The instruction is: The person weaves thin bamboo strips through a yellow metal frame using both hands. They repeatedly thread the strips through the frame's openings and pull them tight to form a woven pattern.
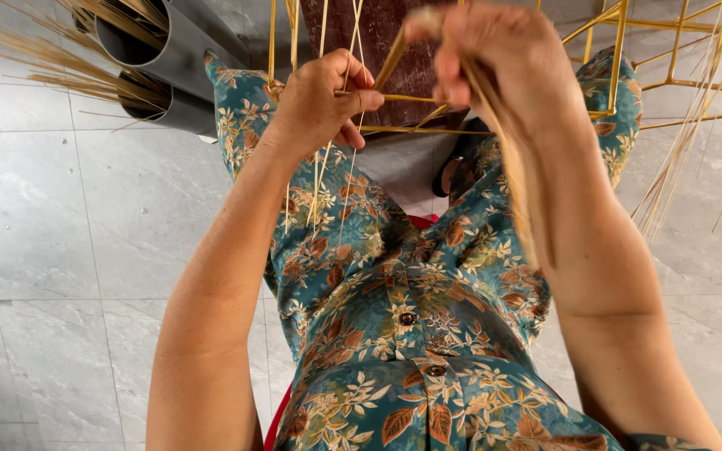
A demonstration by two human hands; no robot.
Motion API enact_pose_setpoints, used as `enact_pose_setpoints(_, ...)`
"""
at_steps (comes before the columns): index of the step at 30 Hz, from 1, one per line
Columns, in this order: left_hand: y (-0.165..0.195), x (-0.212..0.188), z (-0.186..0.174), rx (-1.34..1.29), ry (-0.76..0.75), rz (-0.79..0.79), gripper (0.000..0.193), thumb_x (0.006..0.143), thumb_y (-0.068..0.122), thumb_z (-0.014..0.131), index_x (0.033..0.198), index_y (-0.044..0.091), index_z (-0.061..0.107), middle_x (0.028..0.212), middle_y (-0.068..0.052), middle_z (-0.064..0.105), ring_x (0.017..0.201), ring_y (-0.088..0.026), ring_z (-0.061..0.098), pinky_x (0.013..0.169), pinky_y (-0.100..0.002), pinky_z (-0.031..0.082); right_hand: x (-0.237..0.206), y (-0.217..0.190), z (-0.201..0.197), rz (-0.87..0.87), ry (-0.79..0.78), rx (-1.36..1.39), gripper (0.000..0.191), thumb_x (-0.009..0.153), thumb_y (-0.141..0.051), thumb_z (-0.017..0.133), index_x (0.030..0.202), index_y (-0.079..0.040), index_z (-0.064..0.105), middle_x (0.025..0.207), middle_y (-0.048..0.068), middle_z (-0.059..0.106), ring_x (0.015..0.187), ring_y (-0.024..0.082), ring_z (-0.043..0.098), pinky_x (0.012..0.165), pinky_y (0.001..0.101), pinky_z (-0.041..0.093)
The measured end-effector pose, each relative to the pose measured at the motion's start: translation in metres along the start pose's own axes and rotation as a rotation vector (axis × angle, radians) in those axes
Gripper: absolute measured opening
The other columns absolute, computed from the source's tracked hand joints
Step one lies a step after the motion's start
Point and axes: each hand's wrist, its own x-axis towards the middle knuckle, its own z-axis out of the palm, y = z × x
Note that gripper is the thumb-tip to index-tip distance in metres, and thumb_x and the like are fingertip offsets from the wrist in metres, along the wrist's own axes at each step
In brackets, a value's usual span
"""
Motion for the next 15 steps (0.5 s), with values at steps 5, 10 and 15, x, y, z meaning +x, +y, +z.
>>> enact_pose_setpoints(5,0.006,0.002,0.005,0.051,0.103,-0.074,0.021,0.097,0.025,0.07,0.096,0.005,0.065,0.078,-0.003,0.076,0.047,-0.01,0.071,0.033,-0.023,0.049,0.026,0.022,-0.023,-0.064,0.163,0.422,0.037,0.108,-0.03,0.051,0.112,0.003,0.068,0.106,0.018,0.073,0.099,0.028,0.078,0.091,0.0406,0.064)
enact_pose_setpoints(10,0.009,0.008,0.007,0.087,0.131,-0.124,0.025,0.096,0.027,0.071,0.089,0.003,0.066,0.073,-0.005,0.075,0.046,-0.012,0.071,0.033,-0.023,0.05,-0.017,0.09,0.006,0.199,0.162,-0.175,0.038,0.111,-0.027,0.05,0.111,0.004,0.073,0.101,0.013,0.079,0.092,0.023,0.077,0.086,0.037,0.063)
enact_pose_setpoints(15,0.01,0.009,0.01,0.11,0.141,-0.151,0.028,0.096,0.028,0.07,0.085,0.002,0.068,0.068,-0.005,0.074,0.045,-0.013,0.071,0.034,-0.023,0.051,-0.014,0.145,0.026,0.004,0.116,0.041,0.045,0.102,-0.005,0.061,0.145,-0.01,0.051,0.152,0.01,0.049,0.138,0.022,0.052,0.118,0.0377,0.041)
